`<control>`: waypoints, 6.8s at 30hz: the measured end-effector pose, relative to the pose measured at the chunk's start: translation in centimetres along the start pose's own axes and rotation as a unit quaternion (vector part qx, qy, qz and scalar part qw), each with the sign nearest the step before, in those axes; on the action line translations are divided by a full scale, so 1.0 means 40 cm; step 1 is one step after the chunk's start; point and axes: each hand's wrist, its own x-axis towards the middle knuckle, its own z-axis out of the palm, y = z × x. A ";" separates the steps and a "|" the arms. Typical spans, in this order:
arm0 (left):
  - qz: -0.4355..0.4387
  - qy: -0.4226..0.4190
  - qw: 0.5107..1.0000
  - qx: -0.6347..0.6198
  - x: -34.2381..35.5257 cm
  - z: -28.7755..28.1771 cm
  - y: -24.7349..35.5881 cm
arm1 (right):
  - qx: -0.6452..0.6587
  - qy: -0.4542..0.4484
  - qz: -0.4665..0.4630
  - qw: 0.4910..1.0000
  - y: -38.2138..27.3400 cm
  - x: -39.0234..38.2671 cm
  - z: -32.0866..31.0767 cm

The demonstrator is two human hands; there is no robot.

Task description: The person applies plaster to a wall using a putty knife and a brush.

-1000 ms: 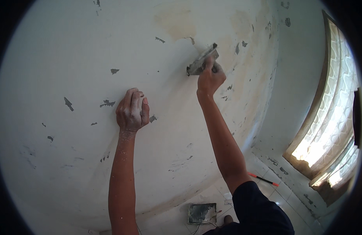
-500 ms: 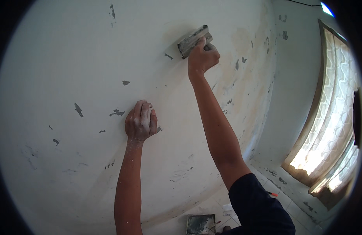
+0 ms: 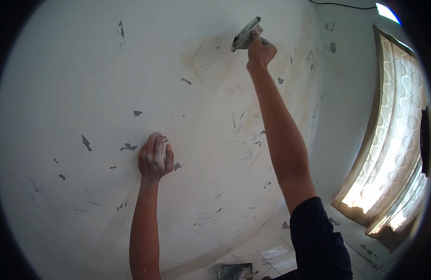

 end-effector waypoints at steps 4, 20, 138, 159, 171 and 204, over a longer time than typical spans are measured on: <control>0.002 0.001 1.000 0.012 0.000 -0.002 0.006 | -0.132 0.009 -0.075 0.988 -0.041 0.029 0.041; 0.002 0.001 1.000 0.022 0.008 0.012 0.007 | 0.161 -0.417 0.018 0.895 -0.028 -0.182 -0.143; 0.011 0.018 1.000 -0.017 -0.011 0.019 -0.010 | -0.112 -0.271 -0.087 0.952 0.127 -0.646 -0.444; 0.012 -0.019 1.000 -0.010 -0.007 0.002 0.000 | 0.000 0.162 0.300 0.940 0.166 -1.090 -0.515; -0.010 -0.024 0.999 -0.030 -0.006 -0.006 0.000 | 0.001 0.156 0.224 0.962 0.075 -0.845 -0.292; -0.007 -0.025 0.999 -0.029 0.003 -0.013 0.006 | 0.042 -0.016 0.049 0.998 0.057 -0.438 -0.236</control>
